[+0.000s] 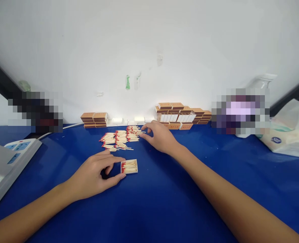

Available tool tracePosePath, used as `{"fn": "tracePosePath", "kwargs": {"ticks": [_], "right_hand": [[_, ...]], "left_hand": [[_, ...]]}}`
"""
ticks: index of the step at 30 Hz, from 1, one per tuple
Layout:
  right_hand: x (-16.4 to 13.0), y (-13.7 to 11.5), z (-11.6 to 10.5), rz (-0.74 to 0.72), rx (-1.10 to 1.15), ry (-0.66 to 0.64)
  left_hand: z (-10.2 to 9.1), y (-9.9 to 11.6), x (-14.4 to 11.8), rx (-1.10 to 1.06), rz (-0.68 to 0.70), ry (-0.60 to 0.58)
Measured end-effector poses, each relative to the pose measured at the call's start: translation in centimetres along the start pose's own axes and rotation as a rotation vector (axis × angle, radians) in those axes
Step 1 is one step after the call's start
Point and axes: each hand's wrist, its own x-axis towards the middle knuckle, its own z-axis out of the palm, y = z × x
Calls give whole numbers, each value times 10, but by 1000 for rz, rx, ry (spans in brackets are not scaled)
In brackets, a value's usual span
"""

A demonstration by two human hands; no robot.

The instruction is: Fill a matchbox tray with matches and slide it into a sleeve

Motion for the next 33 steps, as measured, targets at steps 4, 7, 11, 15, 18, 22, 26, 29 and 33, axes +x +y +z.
{"fn": "tracePosePath", "kwargs": {"ticks": [4, 7, 11, 15, 18, 22, 26, 29, 33], "right_hand": [[6, 0, 9, 14, -14, -35], [6, 0, 13, 25, -23, -36], [4, 1, 14, 16, -51, -59], [-2, 2, 15, -12, -102, -89], [-7, 2, 16, -45, -134, -95], [-11, 1, 17, -97, -166, -78], [-12, 4, 16, -126, -167, -72], [-11, 6, 16, -113, -132, -77], [-11, 7, 17, -123, -138, -87]], "left_hand": [[0, 0, 0, 1, 17, 5], [-1, 0, 1, 5, 6, -4], [-2, -1, 1, 15, -3, 3], [-1, -2, 1, 13, 7, 1], [-1, -2, 0, 5, 5, 1], [-1, -2, 1, 7, -5, 7], [-2, -2, 2, 7, -4, 3], [-2, -1, 1, 4, -2, 5], [-1, -1, 1, 9, -8, 6]]}}
